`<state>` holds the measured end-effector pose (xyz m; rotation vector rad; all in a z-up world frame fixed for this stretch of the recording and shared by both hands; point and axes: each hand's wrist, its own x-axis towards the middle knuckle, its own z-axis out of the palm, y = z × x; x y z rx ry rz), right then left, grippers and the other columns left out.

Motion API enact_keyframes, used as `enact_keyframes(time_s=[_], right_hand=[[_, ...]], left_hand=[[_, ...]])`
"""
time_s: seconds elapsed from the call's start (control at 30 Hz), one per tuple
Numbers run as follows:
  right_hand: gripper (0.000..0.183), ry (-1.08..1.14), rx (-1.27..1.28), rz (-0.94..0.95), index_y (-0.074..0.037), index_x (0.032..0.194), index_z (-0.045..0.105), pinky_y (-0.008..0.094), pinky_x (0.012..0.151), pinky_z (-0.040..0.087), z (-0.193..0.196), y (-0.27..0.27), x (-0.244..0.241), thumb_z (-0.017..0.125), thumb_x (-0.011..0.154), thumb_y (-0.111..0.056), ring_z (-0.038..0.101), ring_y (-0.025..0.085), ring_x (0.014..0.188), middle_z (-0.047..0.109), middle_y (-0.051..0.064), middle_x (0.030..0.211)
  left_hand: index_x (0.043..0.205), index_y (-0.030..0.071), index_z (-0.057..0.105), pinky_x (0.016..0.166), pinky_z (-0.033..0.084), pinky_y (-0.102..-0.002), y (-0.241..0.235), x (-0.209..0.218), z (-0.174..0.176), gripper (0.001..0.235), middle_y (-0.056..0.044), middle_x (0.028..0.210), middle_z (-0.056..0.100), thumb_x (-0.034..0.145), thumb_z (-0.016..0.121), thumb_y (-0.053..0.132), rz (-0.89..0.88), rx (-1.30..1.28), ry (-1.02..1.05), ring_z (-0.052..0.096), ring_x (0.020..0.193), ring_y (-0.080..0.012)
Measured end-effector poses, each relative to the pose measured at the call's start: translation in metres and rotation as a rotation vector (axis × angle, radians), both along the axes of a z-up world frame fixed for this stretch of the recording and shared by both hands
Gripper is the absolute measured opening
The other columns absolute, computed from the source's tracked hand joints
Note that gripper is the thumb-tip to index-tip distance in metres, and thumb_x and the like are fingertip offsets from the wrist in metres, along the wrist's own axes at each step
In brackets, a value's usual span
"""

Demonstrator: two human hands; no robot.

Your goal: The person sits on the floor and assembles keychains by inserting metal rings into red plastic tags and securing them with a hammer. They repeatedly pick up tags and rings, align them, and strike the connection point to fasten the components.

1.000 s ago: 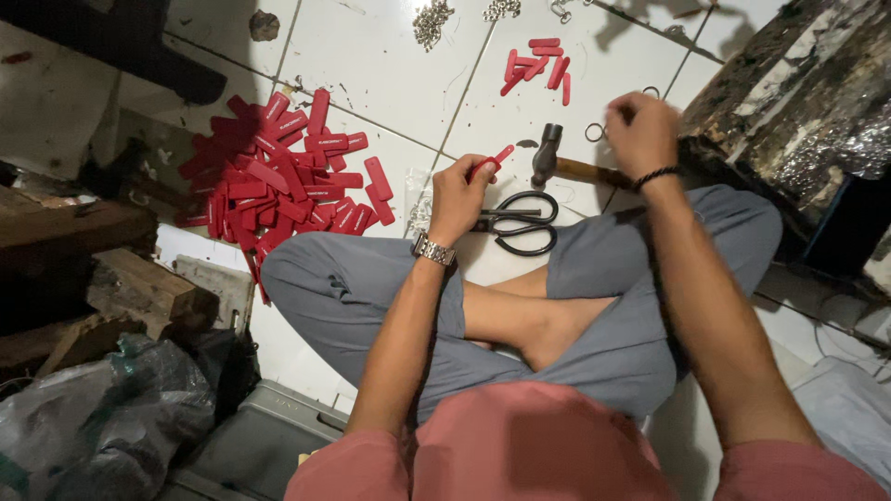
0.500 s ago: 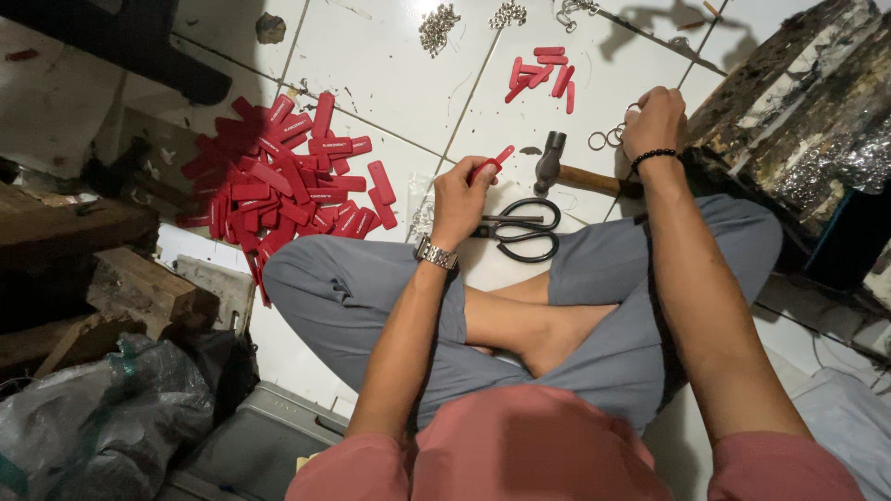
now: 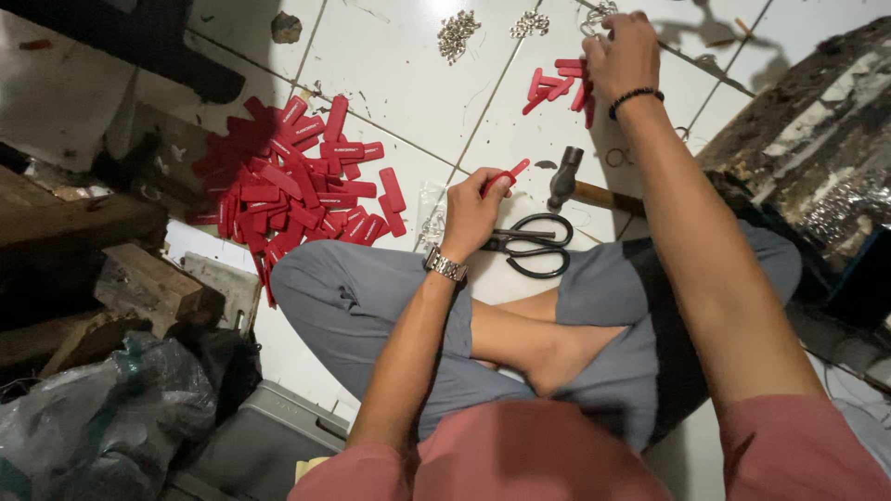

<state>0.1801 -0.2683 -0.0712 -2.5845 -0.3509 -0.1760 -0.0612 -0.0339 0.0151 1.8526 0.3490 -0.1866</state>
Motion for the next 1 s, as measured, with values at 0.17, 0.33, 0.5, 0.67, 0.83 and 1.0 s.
enact_keyframes(time_s=[0.17,0.33,0.5,0.67,0.83,1.0], right_hand=[[0.013,0.182,-0.195,-0.044,0.001,0.093,0.068,0.055,0.077,0.053,-0.008,0.016,0.015,0.070,0.094,-0.012,0.063,0.047,0.090,0.062,0.024,0.107],[0.028,0.367,-0.366,-0.046,-0.006,0.059,0.037,0.051,0.048,0.036,0.027,0.017,-0.006,0.060,0.076,-0.004,0.036,0.032,0.054,0.036,0.017,0.058],[0.013,0.611,0.577,-0.149,-0.010,0.083,0.073,0.018,0.061,0.054,0.119,0.031,-0.098,0.068,0.092,-0.003,0.061,0.005,0.063,0.069,0.000,0.071],[0.016,0.556,0.907,-0.154,-0.006,0.093,0.067,0.025,0.075,0.057,0.114,0.026,-0.183,0.075,0.093,-0.019,0.067,0.013,0.089,0.073,0.013,0.101],[0.011,0.411,0.999,-0.088,0.007,0.083,0.059,0.042,0.082,0.063,0.108,0.015,-0.223,0.069,0.088,0.002,0.072,0.034,0.104,0.069,0.030,0.116],[0.014,0.357,1.143,-0.132,0.009,0.084,0.049,0.040,0.073,0.070,0.093,0.021,-0.235,0.062,0.090,0.011,0.076,0.034,0.084,0.067,0.036,0.105]], left_hand=[[0.097,0.017,0.073,0.074,0.048,-0.029,0.004,0.002,0.002,0.018,0.005,0.078,0.075,0.097,0.061,0.029,0.013,-0.010,-0.004,0.062,0.072,-0.0083],[0.097,0.016,0.074,0.076,0.050,-0.028,0.001,0.005,0.006,0.017,0.003,0.079,0.076,0.096,0.061,0.027,0.037,-0.068,0.032,0.064,0.075,-0.0078],[0.099,0.016,0.075,0.075,0.050,-0.026,0.000,0.001,0.010,0.017,0.005,0.080,0.077,0.095,0.062,0.027,0.060,-0.118,0.070,0.062,0.073,-0.0065],[0.096,0.010,0.076,0.059,0.048,-0.026,-0.002,-0.004,-0.002,0.013,-0.004,0.072,0.075,0.097,0.067,0.019,0.073,-0.185,-0.059,0.063,0.058,-0.0134],[0.097,0.009,0.076,0.059,0.048,-0.026,-0.002,-0.012,-0.004,0.012,-0.004,0.071,0.074,0.096,0.067,0.016,0.040,-0.181,-0.092,0.062,0.058,-0.0136],[0.096,0.013,0.077,0.061,0.049,-0.027,-0.004,-0.020,0.002,0.011,-0.003,0.072,0.075,0.096,0.069,0.019,-0.089,-0.124,-0.132,0.064,0.061,-0.0140]])
